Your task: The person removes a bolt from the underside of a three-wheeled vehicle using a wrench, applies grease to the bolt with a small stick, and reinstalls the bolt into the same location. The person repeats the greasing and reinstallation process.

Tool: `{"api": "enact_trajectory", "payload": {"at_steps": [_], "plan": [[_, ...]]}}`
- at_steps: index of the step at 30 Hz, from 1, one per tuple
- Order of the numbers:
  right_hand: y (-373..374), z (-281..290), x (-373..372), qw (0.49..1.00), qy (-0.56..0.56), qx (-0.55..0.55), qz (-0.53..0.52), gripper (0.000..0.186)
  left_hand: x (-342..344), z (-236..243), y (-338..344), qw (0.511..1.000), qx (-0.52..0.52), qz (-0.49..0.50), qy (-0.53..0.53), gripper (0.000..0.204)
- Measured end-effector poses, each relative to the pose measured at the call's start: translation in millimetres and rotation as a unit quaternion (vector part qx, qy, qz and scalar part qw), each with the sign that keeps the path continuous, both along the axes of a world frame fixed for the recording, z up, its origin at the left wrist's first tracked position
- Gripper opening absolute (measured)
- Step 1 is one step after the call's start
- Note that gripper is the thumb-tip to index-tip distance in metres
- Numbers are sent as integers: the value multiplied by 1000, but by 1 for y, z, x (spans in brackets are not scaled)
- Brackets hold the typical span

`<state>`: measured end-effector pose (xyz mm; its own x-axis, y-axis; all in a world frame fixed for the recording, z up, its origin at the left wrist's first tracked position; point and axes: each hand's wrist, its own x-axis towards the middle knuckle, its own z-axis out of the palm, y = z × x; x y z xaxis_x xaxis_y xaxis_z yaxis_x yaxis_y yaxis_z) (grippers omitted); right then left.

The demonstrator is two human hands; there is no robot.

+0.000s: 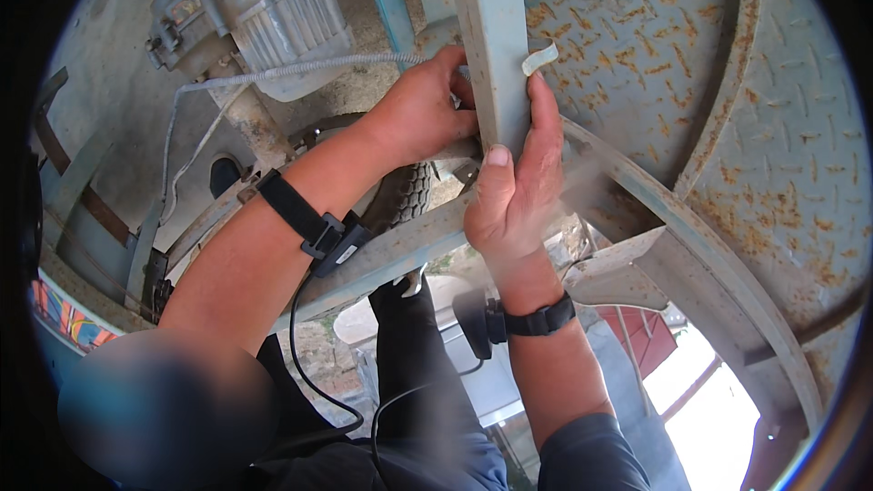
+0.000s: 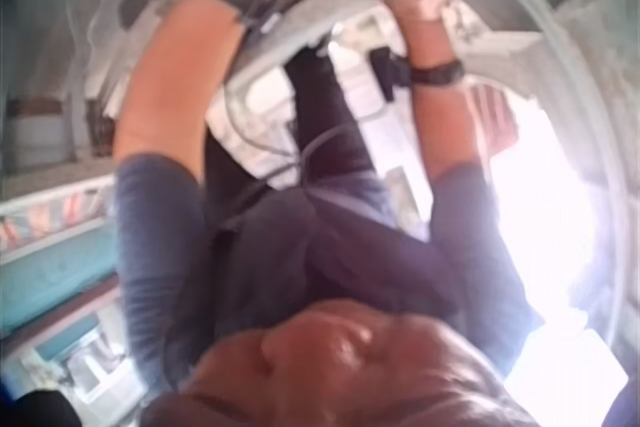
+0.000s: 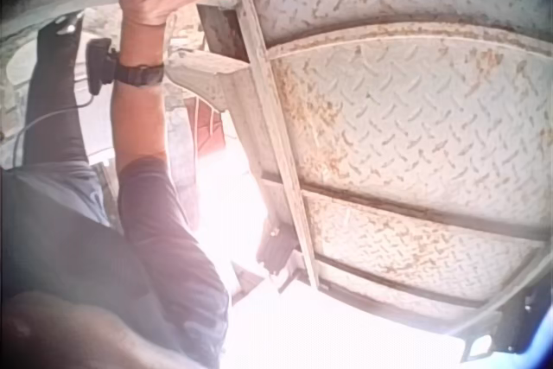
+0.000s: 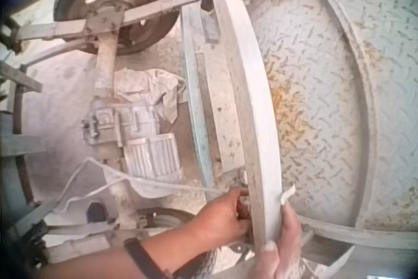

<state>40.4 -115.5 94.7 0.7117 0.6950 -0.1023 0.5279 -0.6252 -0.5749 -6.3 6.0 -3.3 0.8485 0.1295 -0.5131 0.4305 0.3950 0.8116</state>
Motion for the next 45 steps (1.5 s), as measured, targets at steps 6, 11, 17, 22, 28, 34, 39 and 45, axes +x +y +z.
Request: {"api": "enact_trajectory", "payload": {"at_steps": [6,11,17,22,28,34,39,45], "plan": [[0,0,-1,1000,1,3,9,62,-4,-4,-7,999,-10,39,-23,65],[-1,-1,-2,999,23,0,-29,72,-1,-2,-2,1000,-1,4,-3,66],[0,0,-1,1000,-6,-2,9,63,-4,-7,-7,998,-26,41,-37,65],[0,0,0,1000,-9,-7,6,63,-2,1,-1,1000,-10,7,4,63],[0,1,0,1000,-11,-10,11,62,-4,-4,-4,997,-49,35,-40,63],[0,1,-1,1000,-20,-9,15,62,-3,2,1,1000,-2,-7,10,63],[1,0,-1,1000,-16,-6,13,62,-3,-3,-4,998,-45,25,-26,64],[0,1,0,1000,-13,-7,11,62,-5,-1,-4,999,-41,25,-14,64]]}}
